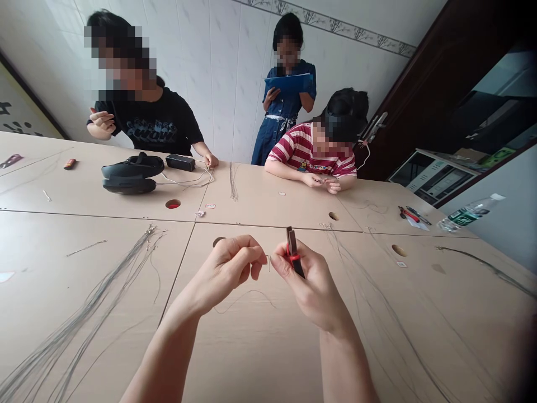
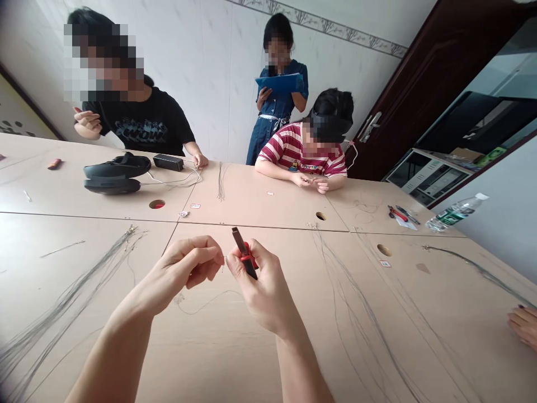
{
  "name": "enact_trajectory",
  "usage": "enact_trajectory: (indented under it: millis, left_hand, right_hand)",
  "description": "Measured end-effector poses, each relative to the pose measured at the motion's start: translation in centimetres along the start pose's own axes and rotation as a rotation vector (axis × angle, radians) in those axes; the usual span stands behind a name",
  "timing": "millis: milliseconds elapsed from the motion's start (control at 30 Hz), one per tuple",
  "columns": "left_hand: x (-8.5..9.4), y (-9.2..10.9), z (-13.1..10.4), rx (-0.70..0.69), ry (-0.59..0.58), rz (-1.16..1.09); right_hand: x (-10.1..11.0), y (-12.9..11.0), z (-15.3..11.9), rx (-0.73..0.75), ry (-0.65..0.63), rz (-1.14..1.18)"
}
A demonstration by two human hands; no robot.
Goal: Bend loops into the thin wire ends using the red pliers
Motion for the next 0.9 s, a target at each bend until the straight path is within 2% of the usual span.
enact_trajectory:
  millis: [133, 467, 767, 900]
  left_hand:
    - [-0.63, 0.01, 0.24, 0.013, -0.017, -0.141]
    - [-0.71, -0.67, 0.72, 0.082, -0.056, -0.263]
    - [-0.77, -0.64, 1.02, 0.09, -0.038, -0.261]
    - [-0.73, -0.58, 0.98, 0.041, -0.019, -0.219]
  right_hand:
    - [-0.09, -0.07, -0.08, 0.013, 0.016, -0.046]
    - [-0.3, -0.19, -0.14, 0.046, 0.026, -0.188]
    - [-0.66, 0.34, -0.18, 0.126, 0.036, -0.279]
    - [-0.59, 0.29, -0.14, 0.125, 0.037, -0.269]
Point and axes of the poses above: each hand's wrist, its own z-axis towards the middle knuckle, its own x-axis out of the back of the hand, y = z × x, the point moved 1 cm from there along z, towards the middle knuckle, and after that the axes turned 5 degrees about x, right-handed, at the moved point
